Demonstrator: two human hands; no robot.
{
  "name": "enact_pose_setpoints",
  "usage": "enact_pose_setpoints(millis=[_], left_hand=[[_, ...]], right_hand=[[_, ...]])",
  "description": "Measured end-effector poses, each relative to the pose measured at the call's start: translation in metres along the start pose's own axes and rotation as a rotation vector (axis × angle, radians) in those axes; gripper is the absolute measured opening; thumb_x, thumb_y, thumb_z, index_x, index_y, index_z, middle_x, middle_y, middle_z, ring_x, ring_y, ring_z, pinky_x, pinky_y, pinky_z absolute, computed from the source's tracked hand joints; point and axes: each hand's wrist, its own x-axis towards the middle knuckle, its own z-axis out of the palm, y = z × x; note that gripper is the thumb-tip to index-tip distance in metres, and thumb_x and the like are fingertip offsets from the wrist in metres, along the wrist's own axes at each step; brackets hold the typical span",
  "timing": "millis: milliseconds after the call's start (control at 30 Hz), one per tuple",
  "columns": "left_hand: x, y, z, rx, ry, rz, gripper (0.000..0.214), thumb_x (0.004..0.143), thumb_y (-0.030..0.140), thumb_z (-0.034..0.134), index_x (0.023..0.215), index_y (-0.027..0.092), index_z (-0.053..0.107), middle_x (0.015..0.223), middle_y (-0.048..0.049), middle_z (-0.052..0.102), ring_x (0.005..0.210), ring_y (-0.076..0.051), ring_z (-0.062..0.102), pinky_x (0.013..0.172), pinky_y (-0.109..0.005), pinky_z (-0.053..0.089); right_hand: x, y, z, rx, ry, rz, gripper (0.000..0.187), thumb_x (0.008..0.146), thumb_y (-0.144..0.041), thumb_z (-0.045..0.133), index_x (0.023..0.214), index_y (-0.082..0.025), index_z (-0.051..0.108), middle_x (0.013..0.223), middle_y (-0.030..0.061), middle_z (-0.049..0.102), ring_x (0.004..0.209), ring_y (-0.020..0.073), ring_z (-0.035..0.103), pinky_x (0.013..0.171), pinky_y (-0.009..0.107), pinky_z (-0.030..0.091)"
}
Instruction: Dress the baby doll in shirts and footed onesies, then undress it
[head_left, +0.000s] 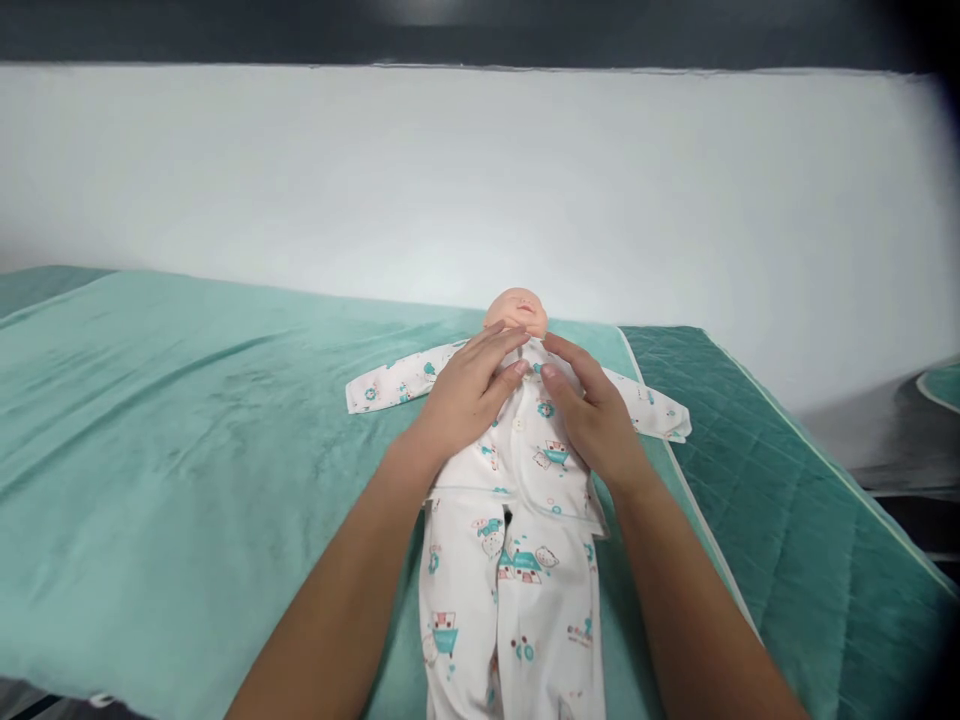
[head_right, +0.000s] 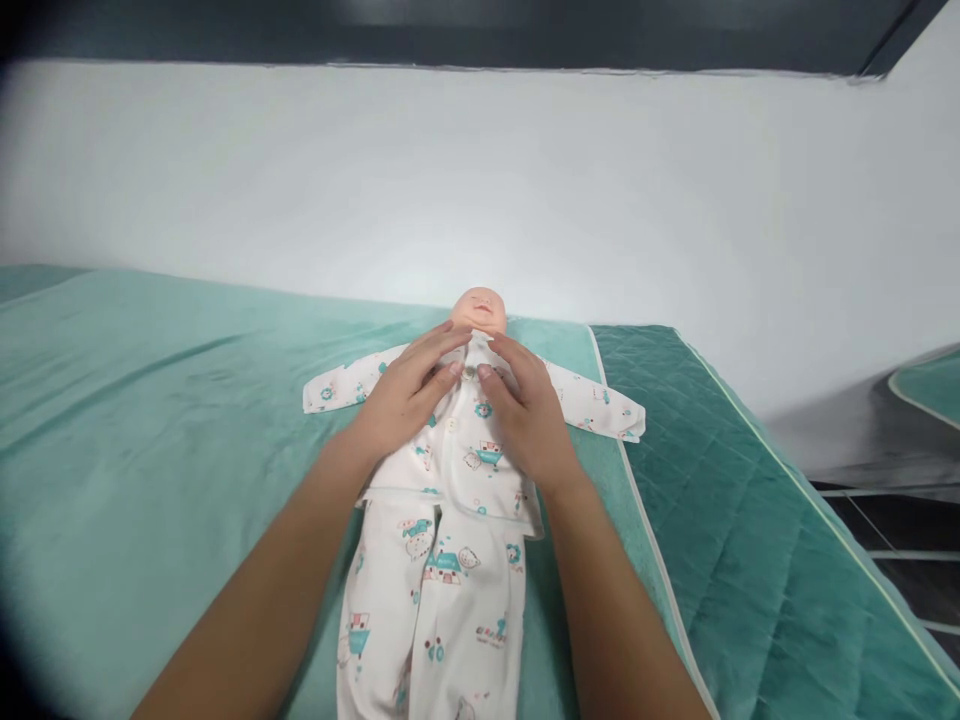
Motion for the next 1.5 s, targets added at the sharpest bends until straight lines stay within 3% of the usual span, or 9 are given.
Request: enact_pose_setpoints(millis=[167,300,433,600,800,1067,1300,1500], left_hand=[[0.004,-0.003,0.002,0.066,-0.100,-0.081,0.053,0.096,0.049,0.044,0.146,0.033,0.039,0.155,0.0020,0.040,0.149,-0.024,0.024,0.119,-0.045,0.027],[0.005,-0.003,0.002,0.057,-0.100,-0.083,0.049,0.096,0.044,0.045,0.143,0.033,0.043,0.151,0.0013,0.046,0.144,-0.023,0.034,0.119,-0.044,0.028],[0.005,-0.003,0.001,-0.002,-0.093,-0.118,0.047,0.096,0.039,0.045,0.141,0.030,0.046,0.149,-0.0004,0.048,0.140,-0.022,0.039,0.118,-0.041,0.030],[0.004,-0.005,0.000,-0.074,-0.094,-0.180,0.047,0.094,0.036,0.047,0.141,0.030,0.047,0.150,-0.0006,0.046,0.140,-0.022,0.039,0.117,-0.041,0.031],[0.004,-0.005,0.001,-0.108,-0.103,-0.186,0.045,0.097,0.038,0.042,0.141,0.030,0.048,0.150,0.0001,0.046,0.141,-0.021,0.037,0.118,-0.041,0.030],[0.003,-0.006,0.000,-0.127,-0.094,-0.176,0.042,0.098,0.037,0.040,0.139,0.031,0.050,0.149,0.0002,0.048,0.141,-0.021,0.039,0.117,-0.041,0.032],[0.002,-0.007,0.001,-0.148,-0.086,-0.174,0.042,0.097,0.037,0.042,0.138,0.032,0.050,0.149,0.0001,0.047,0.141,-0.021,0.039,0.117,-0.040,0.033],[0.002,-0.006,0.000,-0.151,-0.097,-0.190,0.042,0.097,0.039,0.043,0.137,0.032,0.050,0.150,-0.0001,0.046,0.141,-0.021,0.039,0.115,-0.040,0.034]], right_hand=[[0.004,0.013,0.004,-0.121,-0.094,0.020,0.045,0.095,-0.042,0.050,0.139,-0.032,0.051,0.149,0.0023,0.047,0.140,0.0231,0.039,0.118,0.048,0.027],[0.005,0.016,0.005,-0.151,-0.124,0.011,0.048,0.096,-0.046,0.045,0.142,-0.032,0.048,0.154,0.0013,0.040,0.145,0.0227,0.031,0.121,0.049,0.022],[0.010,0.016,0.004,-0.123,-0.129,-0.005,0.047,0.099,-0.049,0.037,0.138,-0.030,0.053,0.150,0.0011,0.046,0.143,0.0220,0.034,0.121,0.046,0.023],[0.020,0.016,0.002,-0.103,-0.118,0.056,0.040,0.095,-0.040,0.045,0.131,-0.031,0.059,0.146,-0.0005,0.051,0.139,0.0219,0.040,0.119,0.045,0.026],[0.021,0.020,0.002,-0.098,-0.147,0.129,0.043,0.090,-0.041,0.053,0.133,-0.033,0.056,0.150,-0.0021,0.046,0.142,0.0218,0.034,0.120,0.045,0.024],[0.021,0.020,0.002,-0.075,-0.150,0.093,0.044,0.087,-0.038,0.058,0.130,-0.034,0.056,0.147,0.0000,0.048,0.140,0.0233,0.037,0.119,0.049,0.026],[0.020,0.020,-0.004,0.000,-0.243,0.118,0.054,0.082,-0.037,0.065,0.135,-0.039,0.051,0.152,-0.0030,0.041,0.145,0.0245,0.029,0.120,0.050,0.025],[0.020,0.017,-0.002,-0.050,-0.220,0.083,0.055,0.081,-0.034,0.065,0.134,-0.034,0.051,0.150,0.0001,0.044,0.142,0.0247,0.035,0.119,0.049,0.027]])
